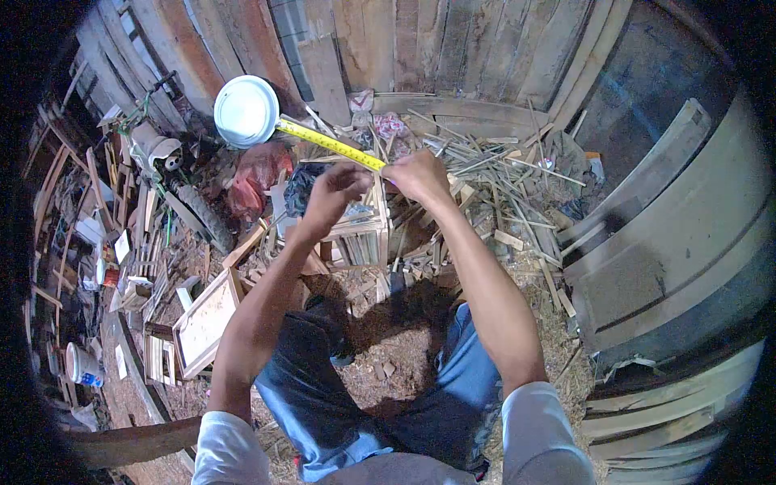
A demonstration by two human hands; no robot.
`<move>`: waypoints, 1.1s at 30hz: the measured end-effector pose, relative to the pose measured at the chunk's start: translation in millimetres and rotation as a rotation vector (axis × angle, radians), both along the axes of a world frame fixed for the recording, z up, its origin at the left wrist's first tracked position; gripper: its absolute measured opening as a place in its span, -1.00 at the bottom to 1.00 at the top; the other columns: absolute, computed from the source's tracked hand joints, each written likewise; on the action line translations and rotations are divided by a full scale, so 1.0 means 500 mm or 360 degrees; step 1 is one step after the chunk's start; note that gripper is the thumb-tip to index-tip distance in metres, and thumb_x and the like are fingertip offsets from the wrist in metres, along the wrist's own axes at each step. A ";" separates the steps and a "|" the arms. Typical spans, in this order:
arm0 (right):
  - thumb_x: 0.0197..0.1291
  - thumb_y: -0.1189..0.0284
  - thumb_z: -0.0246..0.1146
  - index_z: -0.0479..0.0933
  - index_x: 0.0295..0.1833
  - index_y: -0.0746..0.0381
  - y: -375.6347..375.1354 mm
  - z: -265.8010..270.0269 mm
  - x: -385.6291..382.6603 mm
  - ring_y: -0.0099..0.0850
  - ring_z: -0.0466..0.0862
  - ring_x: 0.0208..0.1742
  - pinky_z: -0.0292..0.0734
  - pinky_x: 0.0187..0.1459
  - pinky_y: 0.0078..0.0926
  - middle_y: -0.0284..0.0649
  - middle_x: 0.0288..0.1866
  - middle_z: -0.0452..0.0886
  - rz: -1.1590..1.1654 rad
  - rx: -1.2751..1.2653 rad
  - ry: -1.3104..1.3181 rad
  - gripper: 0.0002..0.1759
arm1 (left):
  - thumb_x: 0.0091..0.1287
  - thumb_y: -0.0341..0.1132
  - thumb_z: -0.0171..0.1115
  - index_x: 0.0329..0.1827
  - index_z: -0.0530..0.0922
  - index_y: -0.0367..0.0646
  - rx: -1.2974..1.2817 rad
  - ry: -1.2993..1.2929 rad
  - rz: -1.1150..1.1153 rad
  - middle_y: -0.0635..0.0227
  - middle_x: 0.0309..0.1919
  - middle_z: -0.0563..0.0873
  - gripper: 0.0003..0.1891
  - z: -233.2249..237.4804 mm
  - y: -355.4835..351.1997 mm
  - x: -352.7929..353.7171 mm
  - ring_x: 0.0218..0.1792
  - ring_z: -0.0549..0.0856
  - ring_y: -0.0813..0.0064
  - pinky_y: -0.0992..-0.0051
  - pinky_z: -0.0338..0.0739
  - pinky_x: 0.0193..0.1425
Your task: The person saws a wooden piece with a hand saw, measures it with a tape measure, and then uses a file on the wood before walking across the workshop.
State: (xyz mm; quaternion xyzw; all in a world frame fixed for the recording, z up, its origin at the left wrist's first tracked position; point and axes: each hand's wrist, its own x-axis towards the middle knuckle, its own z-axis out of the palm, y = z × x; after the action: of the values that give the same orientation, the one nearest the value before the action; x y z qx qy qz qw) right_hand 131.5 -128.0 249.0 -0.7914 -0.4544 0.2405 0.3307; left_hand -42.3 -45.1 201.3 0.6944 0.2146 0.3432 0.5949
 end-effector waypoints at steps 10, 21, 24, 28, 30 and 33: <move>-0.07 0.07 0.34 0.74 -0.34 0.15 0.014 -0.029 0.022 -0.11 0.74 -0.24 0.61 -0.10 -0.27 -0.02 -0.35 0.72 0.0035 -0.0033 -0.0115 -0.63 | 0.12 -0.24 0.37 -0.04 0.61 -0.02 0.2062 0.0641 0.0838 0.37 0.01 0.62 -0.68 0.067 -0.044 0.011 0.13 0.53 0.26 0.21 0.36 0.20; -0.10 0.09 0.31 0.66 -0.46 0.25 0.009 -0.040 0.004 -0.25 0.64 -0.48 0.56 -0.29 -0.33 -0.09 -0.52 0.65 0.0048 -0.0188 -0.0389 -0.60 | 0.06 -0.16 0.37 -0.06 0.61 -0.10 0.2183 0.0614 0.0191 0.30 -0.17 0.65 -0.61 0.062 0.015 -0.007 0.06 0.59 0.27 0.13 0.17 0.49; -0.08 0.08 0.30 0.67 -0.44 0.25 0.009 -0.039 0.003 -0.23 0.66 -0.46 0.56 -0.28 -0.30 -0.09 -0.50 0.66 0.0058 -0.0212 -0.0362 -0.60 | 0.05 -0.12 0.37 -0.09 0.61 -0.12 0.2186 0.0592 0.0228 0.26 -0.20 0.66 -0.60 0.059 0.015 -0.004 0.01 0.61 0.24 0.19 0.30 0.37; -0.13 0.06 0.40 0.72 -0.24 0.25 0.006 -0.018 -0.001 -0.05 0.72 -0.06 0.60 -0.01 -0.19 0.10 -0.12 0.70 0.0105 -0.0321 -0.0252 -0.52 | 0.02 -0.11 0.38 -0.12 0.62 -0.16 0.2104 0.0657 0.0246 0.18 -0.20 0.68 -0.58 0.064 0.006 -0.006 -0.04 0.63 0.17 0.23 0.39 0.22; -0.12 0.04 0.38 0.73 -0.22 0.21 -0.006 -0.003 -0.011 -0.05 0.72 -0.06 0.60 -0.01 -0.18 0.08 -0.12 0.71 0.0051 -0.0335 -0.0249 -0.52 | -0.02 -0.15 0.40 -0.11 0.63 -0.18 0.2064 0.0664 0.0242 0.14 -0.17 0.69 -0.58 0.062 0.003 -0.004 -0.04 0.63 0.13 0.23 0.41 0.20; -0.10 0.03 0.37 0.72 -0.20 0.22 -0.012 0.000 -0.014 -0.04 0.71 -0.05 0.60 -0.02 -0.19 0.08 -0.12 0.70 0.0098 -0.0304 -0.0236 -0.51 | -0.01 -0.13 0.38 -0.10 0.62 -0.18 0.2059 0.0711 0.0246 0.14 -0.14 0.69 -0.57 0.061 0.002 -0.002 -0.01 0.62 0.12 0.23 0.41 0.20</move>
State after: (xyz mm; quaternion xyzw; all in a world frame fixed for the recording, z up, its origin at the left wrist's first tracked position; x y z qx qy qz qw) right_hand 124.5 -134.1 249.1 -0.8205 -0.4768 0.2337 0.2119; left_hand -43.1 -44.3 231.7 0.9467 0.1330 0.2925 -0.0237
